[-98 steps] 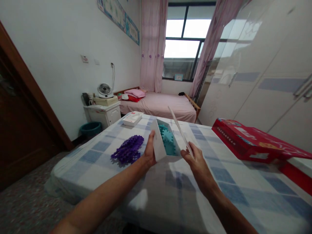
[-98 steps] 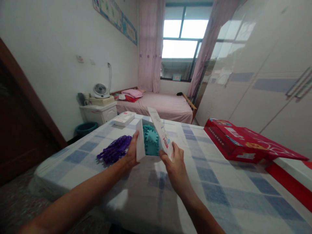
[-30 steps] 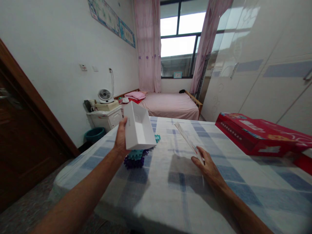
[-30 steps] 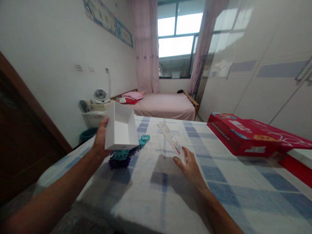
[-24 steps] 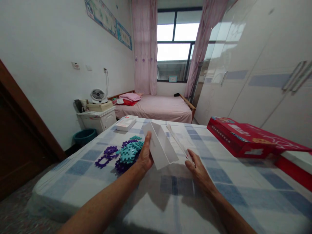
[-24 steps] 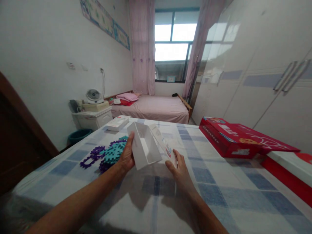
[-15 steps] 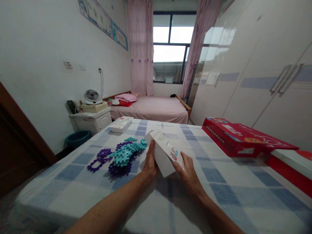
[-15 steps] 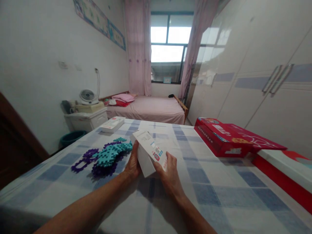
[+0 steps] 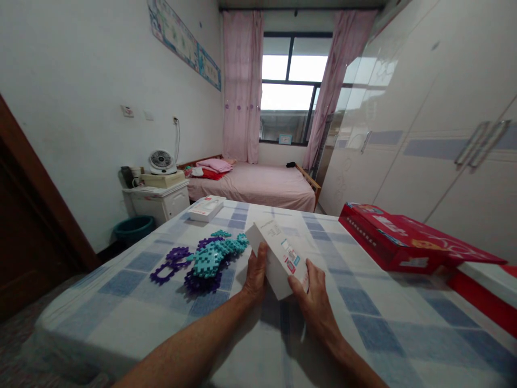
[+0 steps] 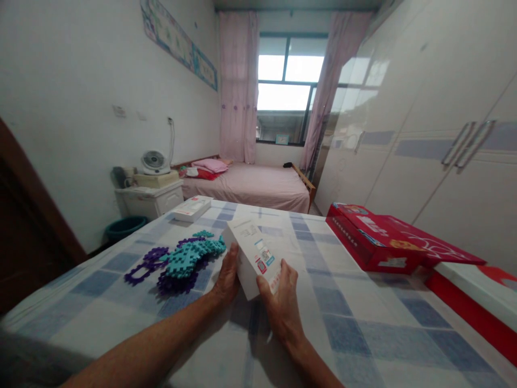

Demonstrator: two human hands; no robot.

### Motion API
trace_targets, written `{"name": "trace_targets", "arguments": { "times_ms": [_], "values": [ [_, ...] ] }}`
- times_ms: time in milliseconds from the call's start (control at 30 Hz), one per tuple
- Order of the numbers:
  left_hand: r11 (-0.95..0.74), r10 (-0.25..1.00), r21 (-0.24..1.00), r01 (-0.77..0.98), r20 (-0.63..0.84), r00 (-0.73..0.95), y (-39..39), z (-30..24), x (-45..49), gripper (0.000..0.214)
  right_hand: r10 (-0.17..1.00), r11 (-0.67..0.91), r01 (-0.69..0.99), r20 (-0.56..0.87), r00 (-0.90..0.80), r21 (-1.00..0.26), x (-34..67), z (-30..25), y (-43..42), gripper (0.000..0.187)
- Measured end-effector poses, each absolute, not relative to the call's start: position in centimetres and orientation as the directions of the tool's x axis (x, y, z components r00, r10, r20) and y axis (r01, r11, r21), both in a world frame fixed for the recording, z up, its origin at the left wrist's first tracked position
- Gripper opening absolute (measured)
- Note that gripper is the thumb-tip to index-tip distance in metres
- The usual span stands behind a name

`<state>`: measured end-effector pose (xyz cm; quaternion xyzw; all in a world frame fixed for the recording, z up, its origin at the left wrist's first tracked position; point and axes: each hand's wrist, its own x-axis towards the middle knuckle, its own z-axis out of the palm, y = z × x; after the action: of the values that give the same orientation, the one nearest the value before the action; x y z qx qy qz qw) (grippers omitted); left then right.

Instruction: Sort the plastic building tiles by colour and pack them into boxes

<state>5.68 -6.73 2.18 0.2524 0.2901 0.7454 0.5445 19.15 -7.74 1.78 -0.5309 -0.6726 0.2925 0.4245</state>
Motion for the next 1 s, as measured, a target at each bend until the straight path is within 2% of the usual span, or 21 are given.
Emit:
{"name": "trace_targets", "arguments": {
  "times_ms": [133, 333, 433, 533, 633, 700, 833, 1000],
  "values": [
    [-0.314, 0.932, 0.729, -0.608, 0.114, -0.345, -7.0, 2.2, 5.6, 0.066, 0.949, 0.288, 0.498, 0.314, -0.033, -0.818, 19.1, 1.6, -7.6, 0.088],
    [-0.371, 0.895, 0.753, -0.543, 0.133, -0.426, -7.0, 2.3, 5.4, 0.071, 0.967, 0.232, 0.533, 0.253, -0.034, -0.814, 19.1, 1.3, -7.7, 0.086],
    [-0.391, 0.871, 0.795, -0.464, 0.157, -0.465, -7.0, 2.2, 5.4, 0.071, 0.962, 0.26, 0.534, 0.262, -0.074, -0.804, 19.4, 1.4, -7.8, 0.08],
    [-0.399, 0.866, 0.798, -0.451, 0.167, -0.471, -6.9, 2.2, 5.4, 0.063, 0.948, 0.316, 0.459, 0.297, -0.114, -0.83, 19.7, 1.7, -7.7, 0.062],
    [-0.386, 0.891, 0.759, -0.525, 0.159, -0.425, -7.0, 2.4, 5.4, 0.055, 0.969, 0.247, 0.375, 0.236, -0.075, -0.894, 19.9, 2.1, -7.5, 0.052],
    [-0.361, 0.915, 0.735, -0.575, 0.159, -0.372, -7.2, 2.6, 5.5, 0.054, 0.971, 0.231, 0.304, 0.2, -0.13, -0.924, 19.9, 2.3, -7.5, 0.053],
    [-0.349, 0.931, 0.717, -0.604, 0.194, -0.308, -7.5, 2.8, 5.6, 0.062, 0.899, 0.269, 0.107, 0.21, -0.385, -0.957, 20.2, 2.3, -7.3, 0.057],
    [-0.342, 0.929, 0.744, -0.574, 0.176, -0.325, -7.4, 2.7, 5.2, 0.083, 0.91, 0.133, 0.011, 0.118, -0.397, -0.991, 20.6, 2.3, -7.4, 0.071]
  ]
}}
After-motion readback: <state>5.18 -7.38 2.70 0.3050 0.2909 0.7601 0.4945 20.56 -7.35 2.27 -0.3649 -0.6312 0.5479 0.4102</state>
